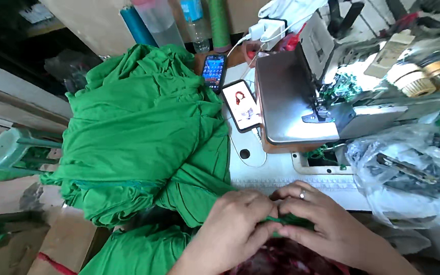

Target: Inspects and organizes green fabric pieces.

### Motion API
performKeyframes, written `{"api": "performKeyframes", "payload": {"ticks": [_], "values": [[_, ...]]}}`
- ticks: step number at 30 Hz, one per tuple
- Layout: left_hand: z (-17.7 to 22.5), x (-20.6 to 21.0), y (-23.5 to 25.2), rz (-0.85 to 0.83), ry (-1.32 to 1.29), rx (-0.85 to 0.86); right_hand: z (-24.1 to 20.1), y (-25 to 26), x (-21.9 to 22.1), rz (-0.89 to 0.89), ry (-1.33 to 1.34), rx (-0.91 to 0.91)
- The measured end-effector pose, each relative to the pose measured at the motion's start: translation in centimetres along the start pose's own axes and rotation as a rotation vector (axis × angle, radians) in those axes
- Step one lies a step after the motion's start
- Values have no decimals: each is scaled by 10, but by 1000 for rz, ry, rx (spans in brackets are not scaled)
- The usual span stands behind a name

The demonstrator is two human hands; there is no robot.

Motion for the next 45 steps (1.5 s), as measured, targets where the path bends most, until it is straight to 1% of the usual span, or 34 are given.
{"api": "performKeyframes", "payload": {"ticks": [5,9,12,16,19,21,26,30,33,41,45], "values": [[1,-5,11,37,-40,28,-5,6,1,42,184,-17],[-1,-6,13,33,-84,8,-4,10,-2,-25,295,32],[-3,-5,13,25,-125,13,0,11,-6,-90,336,27],[-4,-10,16,20,-118,41,-1,10,-13,-174,500,48],[-4,-16,20,48,-94,69,0,7,-16,-146,582,100],[-3,-17,24,53,-115,71,3,6,-17,-105,559,103],[2,-13,28,71,-88,53,3,9,-20,-14,340,49],[2,-16,28,123,-73,33,-4,10,-24,60,304,0],[4,-17,30,153,-50,33,-9,10,-28,106,268,-4],[10,-18,37,187,-61,81,-22,6,-38,52,237,36],[5,-32,37,217,-21,109,-22,2,-43,-72,215,75]]}}
Point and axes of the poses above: each hand's wrist, its own y-axis towards the middle knuckle, its own x-axis out of the palm, z = x × y, the point moved 2 cm from there along y, towards the middle knuckle, and after that the axes turned 12 degrees about y, right-handed, at the moved point
